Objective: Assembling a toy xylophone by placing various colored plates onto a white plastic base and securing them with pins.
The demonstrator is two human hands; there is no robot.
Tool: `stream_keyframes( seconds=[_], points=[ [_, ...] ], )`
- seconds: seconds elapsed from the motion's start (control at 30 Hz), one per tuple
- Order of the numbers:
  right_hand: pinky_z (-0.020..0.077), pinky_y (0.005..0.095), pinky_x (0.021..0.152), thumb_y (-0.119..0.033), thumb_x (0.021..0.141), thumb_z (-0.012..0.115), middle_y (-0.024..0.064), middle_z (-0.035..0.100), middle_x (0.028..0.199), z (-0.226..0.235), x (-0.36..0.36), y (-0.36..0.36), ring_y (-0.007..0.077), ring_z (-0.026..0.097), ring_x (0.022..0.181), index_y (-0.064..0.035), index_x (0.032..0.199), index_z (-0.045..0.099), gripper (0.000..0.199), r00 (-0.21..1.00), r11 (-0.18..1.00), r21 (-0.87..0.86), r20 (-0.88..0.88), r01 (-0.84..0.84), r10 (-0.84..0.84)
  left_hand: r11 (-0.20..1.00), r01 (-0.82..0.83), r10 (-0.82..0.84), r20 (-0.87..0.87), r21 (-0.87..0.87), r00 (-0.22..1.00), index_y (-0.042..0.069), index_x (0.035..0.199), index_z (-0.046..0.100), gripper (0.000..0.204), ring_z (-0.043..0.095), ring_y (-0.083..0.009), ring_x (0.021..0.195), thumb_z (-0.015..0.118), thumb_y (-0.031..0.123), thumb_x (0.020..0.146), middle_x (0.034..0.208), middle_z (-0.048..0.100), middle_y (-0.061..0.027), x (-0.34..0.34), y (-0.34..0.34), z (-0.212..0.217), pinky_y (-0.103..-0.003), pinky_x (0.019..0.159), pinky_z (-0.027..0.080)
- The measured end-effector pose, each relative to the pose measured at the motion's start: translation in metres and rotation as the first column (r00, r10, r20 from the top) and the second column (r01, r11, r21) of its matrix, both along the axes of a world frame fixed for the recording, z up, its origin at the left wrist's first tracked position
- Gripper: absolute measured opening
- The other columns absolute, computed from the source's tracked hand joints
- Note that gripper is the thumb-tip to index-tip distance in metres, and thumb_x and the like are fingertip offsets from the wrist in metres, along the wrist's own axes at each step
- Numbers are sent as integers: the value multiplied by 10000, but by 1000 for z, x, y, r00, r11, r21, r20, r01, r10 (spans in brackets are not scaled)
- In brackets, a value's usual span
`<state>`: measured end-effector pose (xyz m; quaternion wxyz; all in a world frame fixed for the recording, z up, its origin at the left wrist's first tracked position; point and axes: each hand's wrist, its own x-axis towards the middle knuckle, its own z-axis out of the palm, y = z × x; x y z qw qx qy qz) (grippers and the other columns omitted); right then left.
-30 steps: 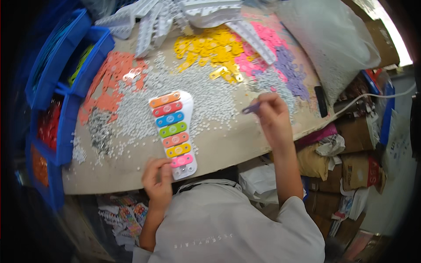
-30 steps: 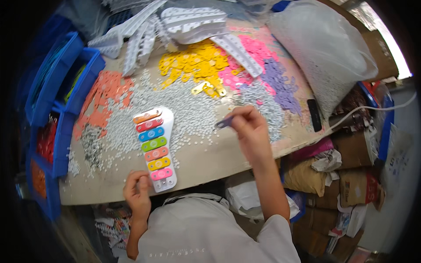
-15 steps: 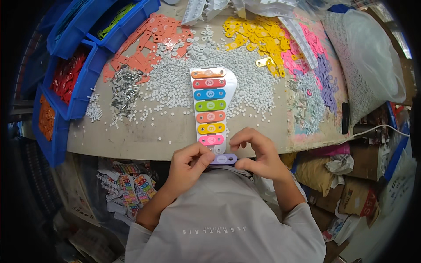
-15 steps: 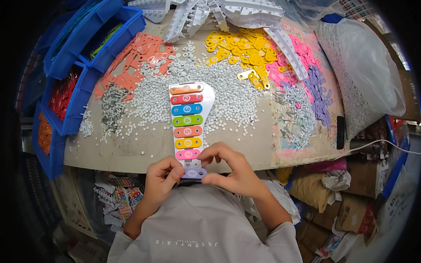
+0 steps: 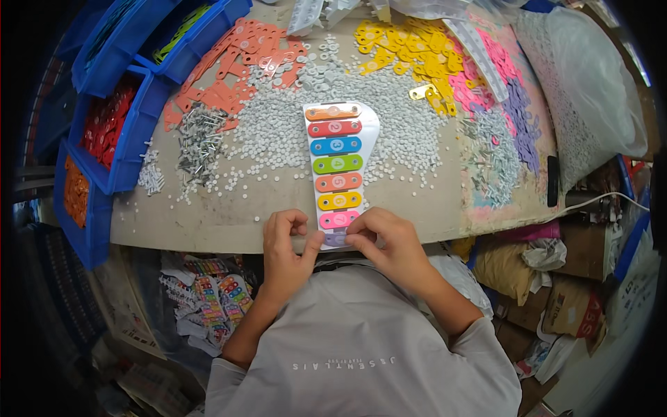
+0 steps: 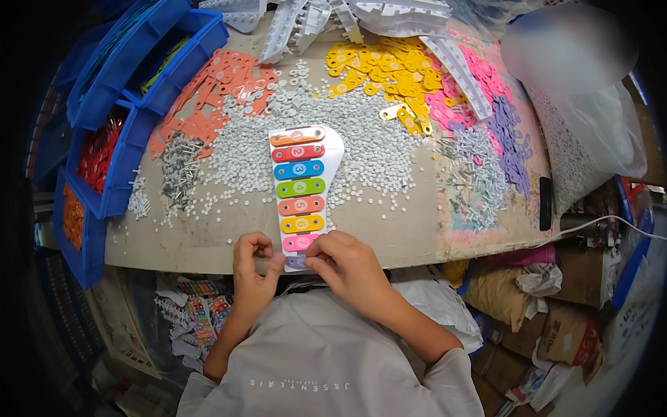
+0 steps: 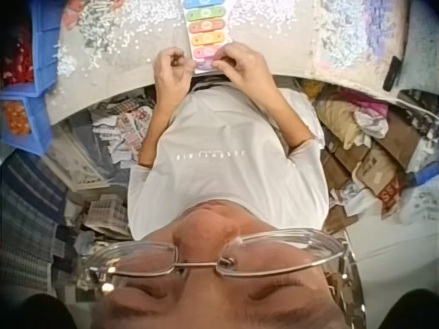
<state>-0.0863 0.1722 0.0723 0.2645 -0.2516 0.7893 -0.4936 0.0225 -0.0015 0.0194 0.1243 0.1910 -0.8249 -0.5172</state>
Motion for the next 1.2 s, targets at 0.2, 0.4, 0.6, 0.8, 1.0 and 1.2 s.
stream_keyframes(
  seconds=[0.2, 0.4, 0.6, 0.8, 1.0, 1.2],
  points=[
    [492, 310, 621, -73, 858, 762, 91, 626, 857, -3, 4, -2, 191, 600, 692, 2, 900, 646, 145, 992, 996, 94, -129, 2, 10, 998, 38, -36, 35, -54, 999, 62, 1007, 568, 317, 512, -249, 843, 802, 140, 808, 864, 537, -60, 2, 3, -4, -384, 815, 409],
    [486, 320, 580, -132, 835, 801, 88, 593, 757, -16, -2, 5, 185, 591, 624, -7, 837, 595, 241, 993, 986, 135, -76, 97, -88, 991, 79, -78, 8, -108, 997, 33, 1014, 554, 333, 531, -194, 834, 808, 80, 803, 887, 533, -63, 0, 0, -7, -319, 764, 472],
    [403, 244, 540, -111, 897, 734, 4, 518, 644, -37, -8, 23, 63, 472, 597, -15, 795, 565, 220, 969, 967, 66, 13, 247, -248, 994, 50, -55, -50, -98, 997, 68, 1002, 579, 318, 546, -237, 768, 811, 145, 798, 812, 556, -54, -2, -9, -2, -381, 762, 423],
    [374, 253, 505, -109, 935, 696, 20, 514, 599, -56, -20, 30, 71, 459, 552, -9, 811, 588, 192, 906, 942, 44, -291, 333, -307, 896, -348, 327, -122, -274, 937, 0, 991, 673, 88, 626, -273, 788, 654, 59, 929, 875, 649, -117, 5, -93, 0, -369, 715, 496],
    [435, 317, 499, -105, 889, 745, 99, 587, 643, -60, -17, 27, 195, 545, 509, -17, 788, 621, 183, 878, 955, 71, -418, 288, -234, 582, -461, 503, -149, -670, 852, 19, 1022, 692, 119, 634, -323, 887, 645, 99, 947, 949, 657, -131, 29, -197, -2, -400, 785, 498],
    [461, 395, 522, -142, 880, 743, 110, 591, 690, -64, -20, 26, 286, 592, 581, -43, 778, 620, 188, 816, 974, 59, -558, 219, -150, 472, -298, 349, -135, -829, 927, 20, 950, 663, 73, 599, -346, 929, 644, 74, 904, 943, 623, -150, 29, -230, -32, -439, 846, 469]
  ],
)
